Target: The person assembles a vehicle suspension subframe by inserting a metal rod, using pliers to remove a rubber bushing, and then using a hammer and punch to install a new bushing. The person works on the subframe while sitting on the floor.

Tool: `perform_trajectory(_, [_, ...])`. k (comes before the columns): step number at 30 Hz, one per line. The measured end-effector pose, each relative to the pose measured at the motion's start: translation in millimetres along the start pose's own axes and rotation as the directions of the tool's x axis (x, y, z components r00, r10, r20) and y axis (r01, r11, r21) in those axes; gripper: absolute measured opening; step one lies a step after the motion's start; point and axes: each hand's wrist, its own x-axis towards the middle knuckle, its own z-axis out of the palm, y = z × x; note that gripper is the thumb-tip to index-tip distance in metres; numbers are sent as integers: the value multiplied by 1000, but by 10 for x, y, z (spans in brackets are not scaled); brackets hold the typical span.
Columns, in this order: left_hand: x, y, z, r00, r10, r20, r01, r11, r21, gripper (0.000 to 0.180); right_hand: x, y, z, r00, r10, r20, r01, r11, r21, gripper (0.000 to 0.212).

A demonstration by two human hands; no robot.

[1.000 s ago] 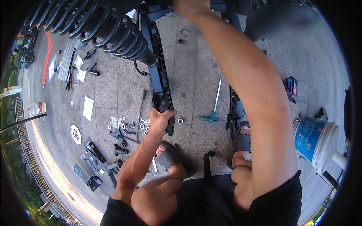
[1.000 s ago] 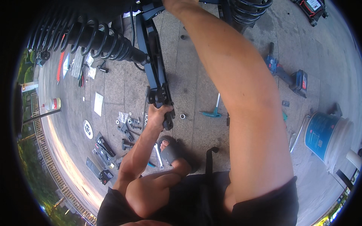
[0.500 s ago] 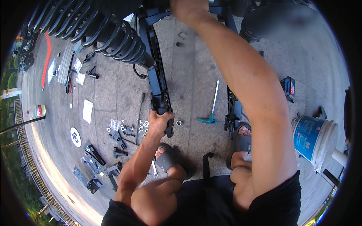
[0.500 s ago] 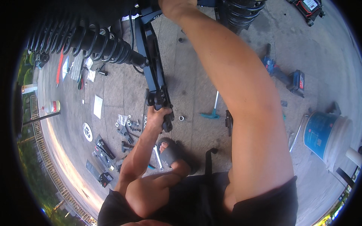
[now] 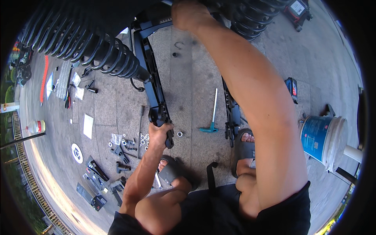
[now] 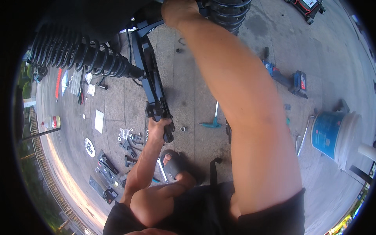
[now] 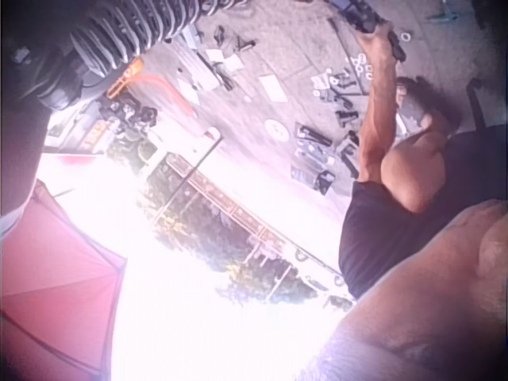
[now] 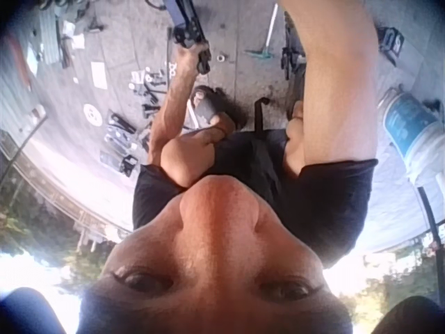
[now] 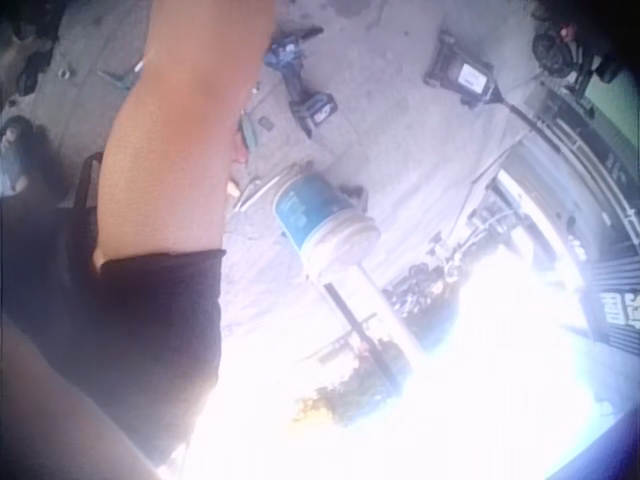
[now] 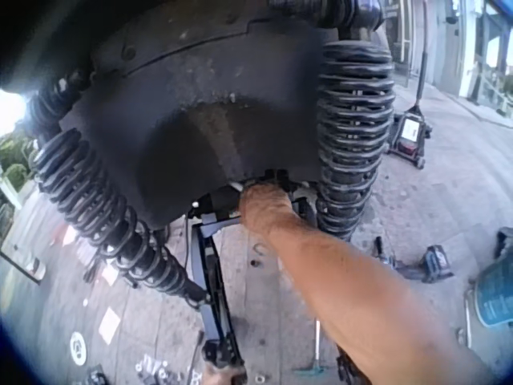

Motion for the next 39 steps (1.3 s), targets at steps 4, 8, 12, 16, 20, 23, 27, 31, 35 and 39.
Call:
perform_trajectory(4, [25,-17,-54,1000,-2,10,2,1000,-19,18,53,43,32,993,75,-88,-73,997,23,32])
perform_trajectory(8, [56,-70,-145,999,-37,-11,37,999,25,19,81,-38,80,968,243,-62,-239,969,57,32])
perform_trajectory(12, [104,-123,-193,999,-34,16,32,995,89,20,9,-89,-5,980,199,11,-199,980,-25,31])
perform_trajectory(16, [117,-116,-207,999,-17,27,15,998,66,21,-105,-133,-182,999,-35,-33,30,989,-148,30])
perform_trajectory(20, [117,-62,-207,997,-51,61,44,993,110,26,-21,-315,-253,999,14,50,-23,984,177,27])
perform_trajectory(23, [101,-49,-200,997,-63,46,57,991,119,25,25,-449,-192,980,176,97,-195,713,674,27])
perform_trajectory(27, [92,-62,-216,994,-97,41,88,977,195,24,-21,-442,-109,947,69,315,-315,408,857,27])
perform_trajectory(31, [137,-8,-297,990,-61,127,8,927,376,27,-86,-423,-75,955,83,286,-297,251,921,29])
perform_trajectory(35, [150,48,-341,974,-65,218,-72,822,565,28,-99,-428,-133,956,72,285,-294,245,924,26])
perform_trajectory(39, [146,-5,-294,980,-67,188,-47,839,542,29,-154,-448,-242,956,51,290,-284,422,861,32])
